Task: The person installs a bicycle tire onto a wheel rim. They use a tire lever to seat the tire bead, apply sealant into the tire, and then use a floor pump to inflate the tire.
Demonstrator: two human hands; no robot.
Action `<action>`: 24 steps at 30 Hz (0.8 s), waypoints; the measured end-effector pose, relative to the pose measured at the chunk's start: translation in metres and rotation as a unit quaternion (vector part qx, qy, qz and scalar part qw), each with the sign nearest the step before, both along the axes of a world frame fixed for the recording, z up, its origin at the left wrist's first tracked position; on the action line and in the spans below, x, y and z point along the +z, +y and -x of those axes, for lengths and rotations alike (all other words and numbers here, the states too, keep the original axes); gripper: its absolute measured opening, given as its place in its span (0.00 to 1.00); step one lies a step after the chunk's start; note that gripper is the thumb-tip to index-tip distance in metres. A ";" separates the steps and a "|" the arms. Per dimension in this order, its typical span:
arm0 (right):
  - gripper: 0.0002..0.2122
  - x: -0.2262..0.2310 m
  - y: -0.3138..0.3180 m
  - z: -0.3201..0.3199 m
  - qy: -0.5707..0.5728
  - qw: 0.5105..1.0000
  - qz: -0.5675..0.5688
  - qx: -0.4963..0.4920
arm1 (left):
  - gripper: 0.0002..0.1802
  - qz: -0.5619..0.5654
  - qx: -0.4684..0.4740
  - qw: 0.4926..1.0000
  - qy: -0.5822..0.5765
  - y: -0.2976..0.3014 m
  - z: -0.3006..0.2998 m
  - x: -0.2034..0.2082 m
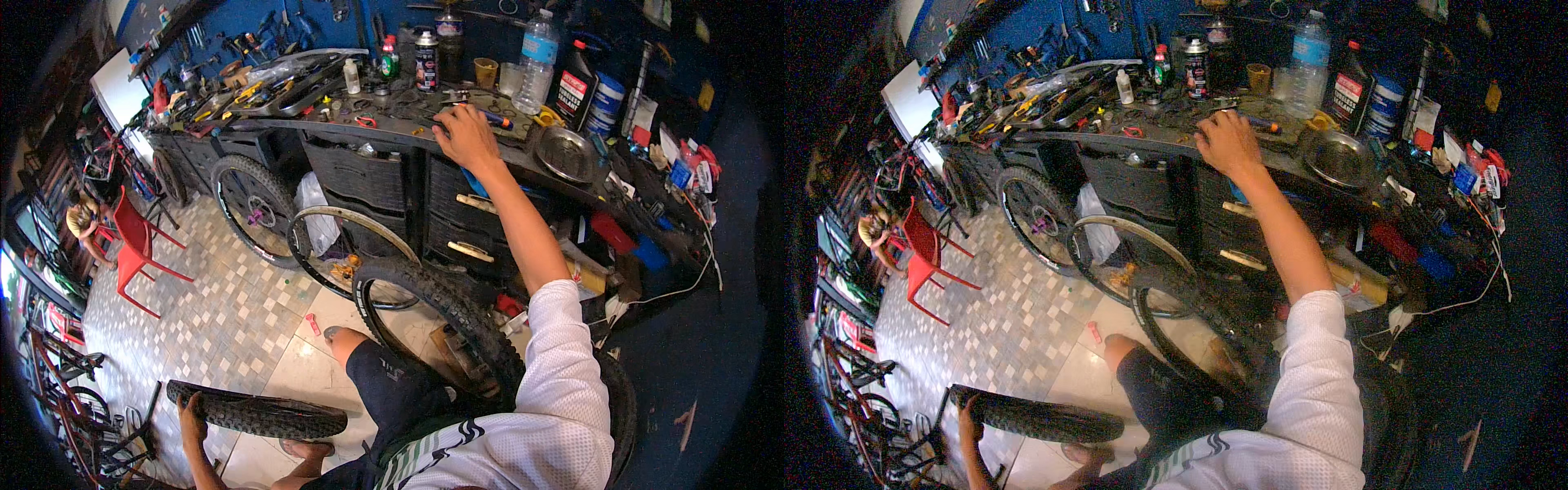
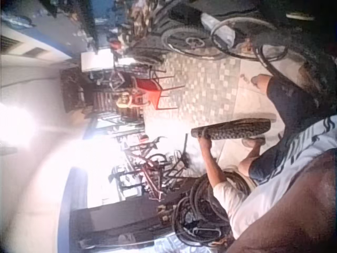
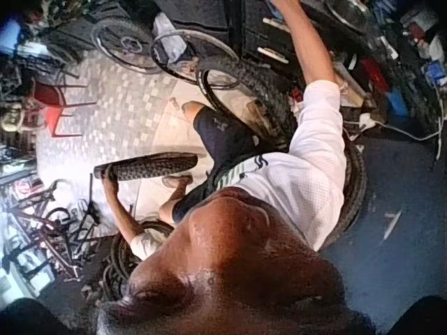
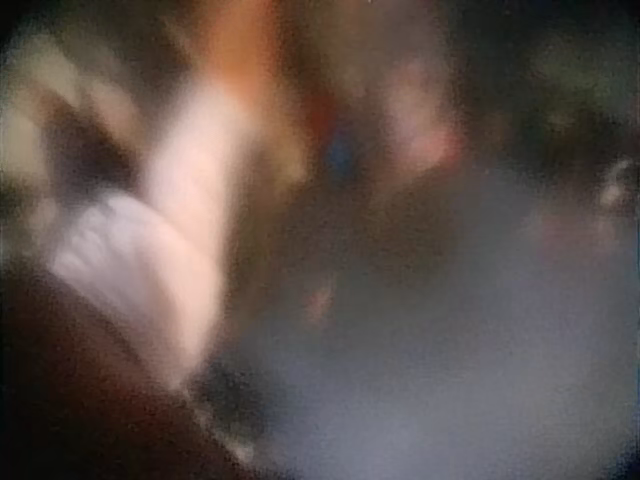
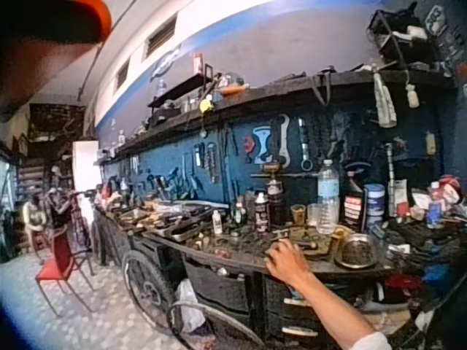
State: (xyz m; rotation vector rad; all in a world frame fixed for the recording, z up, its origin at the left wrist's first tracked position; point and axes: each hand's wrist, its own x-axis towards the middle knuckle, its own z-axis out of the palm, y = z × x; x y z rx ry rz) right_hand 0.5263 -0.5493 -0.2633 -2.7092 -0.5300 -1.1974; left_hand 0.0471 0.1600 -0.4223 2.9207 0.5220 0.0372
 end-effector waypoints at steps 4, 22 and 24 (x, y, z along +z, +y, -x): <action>0.13 -0.002 0.002 -0.001 -0.013 1.000 -0.016 0.020 | 0.22 0.026 0.025 0.998 -0.053 0.015 0.006 0.001; 0.17 0.047 0.071 -0.070 0.018 0.998 -0.047 0.021 | 0.39 -0.090 0.330 0.931 -0.130 0.002 0.027 -0.076; 0.20 0.060 0.101 -0.112 0.017 0.997 -0.066 0.036 | 0.39 -0.099 0.333 0.928 -0.132 0.000 0.028 -0.075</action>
